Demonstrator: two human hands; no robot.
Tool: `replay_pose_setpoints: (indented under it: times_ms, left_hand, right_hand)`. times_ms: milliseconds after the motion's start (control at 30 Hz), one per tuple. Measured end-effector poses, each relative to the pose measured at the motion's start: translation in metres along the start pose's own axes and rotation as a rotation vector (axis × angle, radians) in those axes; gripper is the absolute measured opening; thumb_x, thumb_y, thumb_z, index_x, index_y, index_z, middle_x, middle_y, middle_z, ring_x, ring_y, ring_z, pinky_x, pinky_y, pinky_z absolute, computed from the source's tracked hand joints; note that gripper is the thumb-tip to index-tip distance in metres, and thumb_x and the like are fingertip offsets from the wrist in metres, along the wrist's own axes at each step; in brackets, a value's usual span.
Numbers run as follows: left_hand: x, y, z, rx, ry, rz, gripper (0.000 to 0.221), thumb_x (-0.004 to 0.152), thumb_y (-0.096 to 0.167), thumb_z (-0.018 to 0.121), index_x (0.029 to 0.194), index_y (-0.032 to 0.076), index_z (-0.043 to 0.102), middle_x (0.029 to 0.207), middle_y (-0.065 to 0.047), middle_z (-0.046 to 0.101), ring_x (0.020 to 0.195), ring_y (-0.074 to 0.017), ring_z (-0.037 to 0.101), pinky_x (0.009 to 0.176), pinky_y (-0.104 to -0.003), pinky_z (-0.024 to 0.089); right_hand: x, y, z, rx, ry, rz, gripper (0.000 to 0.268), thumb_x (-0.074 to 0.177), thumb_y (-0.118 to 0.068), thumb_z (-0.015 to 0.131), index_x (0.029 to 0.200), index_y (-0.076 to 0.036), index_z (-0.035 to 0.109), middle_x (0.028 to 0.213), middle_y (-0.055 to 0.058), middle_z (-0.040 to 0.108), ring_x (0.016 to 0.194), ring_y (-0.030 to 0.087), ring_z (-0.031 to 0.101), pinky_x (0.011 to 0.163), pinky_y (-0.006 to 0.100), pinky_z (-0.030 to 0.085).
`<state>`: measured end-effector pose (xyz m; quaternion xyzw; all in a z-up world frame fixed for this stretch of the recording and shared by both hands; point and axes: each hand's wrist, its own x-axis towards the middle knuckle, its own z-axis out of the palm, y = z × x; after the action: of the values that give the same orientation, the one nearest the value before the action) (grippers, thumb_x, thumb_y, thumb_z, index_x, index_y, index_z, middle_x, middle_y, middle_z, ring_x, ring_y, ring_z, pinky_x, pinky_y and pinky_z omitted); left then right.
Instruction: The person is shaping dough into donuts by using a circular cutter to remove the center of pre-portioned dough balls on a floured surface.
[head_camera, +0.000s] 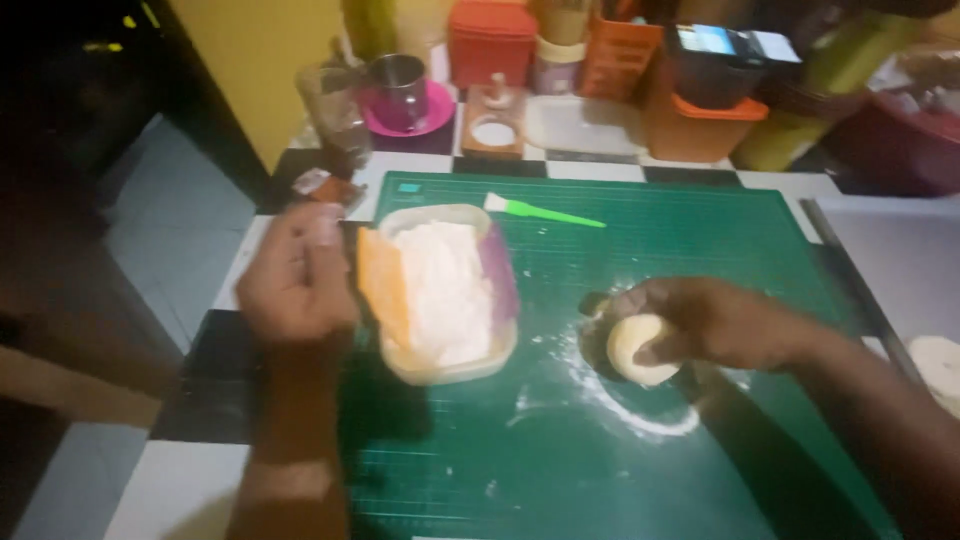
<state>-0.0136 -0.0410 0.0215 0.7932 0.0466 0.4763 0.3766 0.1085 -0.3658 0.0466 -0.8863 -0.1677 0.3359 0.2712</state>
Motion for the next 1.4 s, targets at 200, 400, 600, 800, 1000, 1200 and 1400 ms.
replay_pose_setpoints:
  times_ms: [200, 400, 600, 800, 1000, 1200, 1400]
  left_hand:
    - [-0.01, 0.007, 0.005, 0.018, 0.05, 0.077, 0.025, 0.114, 0.007, 0.048, 0.115, -0.008, 0.068, 0.085, -0.014, 0.063, 0.074, -0.0222, 0.061, 0.06, -0.031, 0.048]
    - [-0.026, 0.017, 0.02, 0.003, 0.022, 0.131, 0.033, 0.112, 0.016, 0.045, 0.115, -0.007, 0.068, 0.082, -0.012, 0.062, 0.068, -0.019, 0.058, 0.055, -0.03, 0.047]
    - [-0.034, 0.073, 0.077, 0.263, -0.058, 0.696, 0.016, 0.106, 0.012, 0.056, 0.099, 0.003, 0.067, 0.078, -0.008, 0.07, 0.063, -0.0164, 0.07, 0.047, -0.026, 0.056]
    - [-0.056, 0.092, 0.13, -0.056, -0.27, 0.485, 0.029, 0.103, 0.015, 0.047, 0.109, -0.001, 0.07, 0.079, -0.013, 0.074, 0.057, -0.0172, 0.069, 0.044, -0.028, 0.053]
    - [-0.074, 0.084, 0.131, -0.07, -0.436, 0.433, 0.034, 0.101, 0.018, 0.045, 0.109, -0.001, 0.072, 0.091, -0.016, 0.078, 0.065, -0.0223, 0.072, 0.049, -0.033, 0.056]
    - [-0.074, 0.081, 0.129, -0.152, -0.508, 0.36, 0.032, 0.102, 0.017, 0.045, 0.109, -0.003, 0.07, 0.096, -0.018, 0.078, 0.068, -0.0248, 0.074, 0.051, -0.032, 0.057]
    - [-0.076, 0.083, 0.128, -0.171, -0.5, 0.328, 0.033, 0.1, 0.016, 0.045, 0.109, -0.002, 0.071, 0.101, -0.018, 0.079, 0.074, -0.0264, 0.077, 0.055, -0.035, 0.06]
  right_hand:
    - [-0.029, 0.002, 0.005, -0.084, 0.112, 0.185, 0.056, 0.09, -0.019, 0.072, 0.143, -0.034, 0.062, 0.133, -0.001, 0.072, 0.105, 0.02, 0.072, 0.087, 0.038, 0.061]
    - [-0.027, 0.069, -0.01, -0.272, 0.548, 0.004, 0.04, 0.089, -0.027, 0.071, 0.129, -0.024, 0.069, 0.122, 0.004, 0.073, 0.105, 0.025, 0.07, 0.089, 0.044, 0.056]
    - [-0.031, 0.04, -0.011, -0.125, 0.482, 0.309, 0.044, 0.094, -0.036, 0.067, 0.135, -0.019, 0.063, 0.134, 0.011, 0.068, 0.12, 0.031, 0.066, 0.097, 0.048, 0.056]
    - [-0.065, -0.014, -0.005, 0.271, 0.461, 0.406, 0.022, 0.104, -0.018, 0.058, 0.12, -0.007, 0.07, 0.109, 0.016, 0.075, 0.092, 0.029, 0.069, 0.078, 0.04, 0.055]
    - [-0.028, 0.038, 0.016, 0.102, 0.484, -0.012, 0.019, 0.09, -0.02, 0.068, 0.103, -0.016, 0.082, 0.099, 0.004, 0.077, 0.085, 0.02, 0.071, 0.074, 0.035, 0.057]
    - [-0.009, 0.055, 0.027, -0.194, 0.388, -0.156, 0.023, 0.09, -0.023, 0.069, 0.111, -0.022, 0.078, 0.104, 0.0, 0.075, 0.091, 0.019, 0.069, 0.079, 0.035, 0.058]
    - [-0.003, 0.068, 0.03, -0.13, 0.336, -0.066, 0.021, 0.091, -0.027, 0.069, 0.109, -0.023, 0.078, 0.105, -0.001, 0.073, 0.087, 0.018, 0.071, 0.073, 0.033, 0.061]
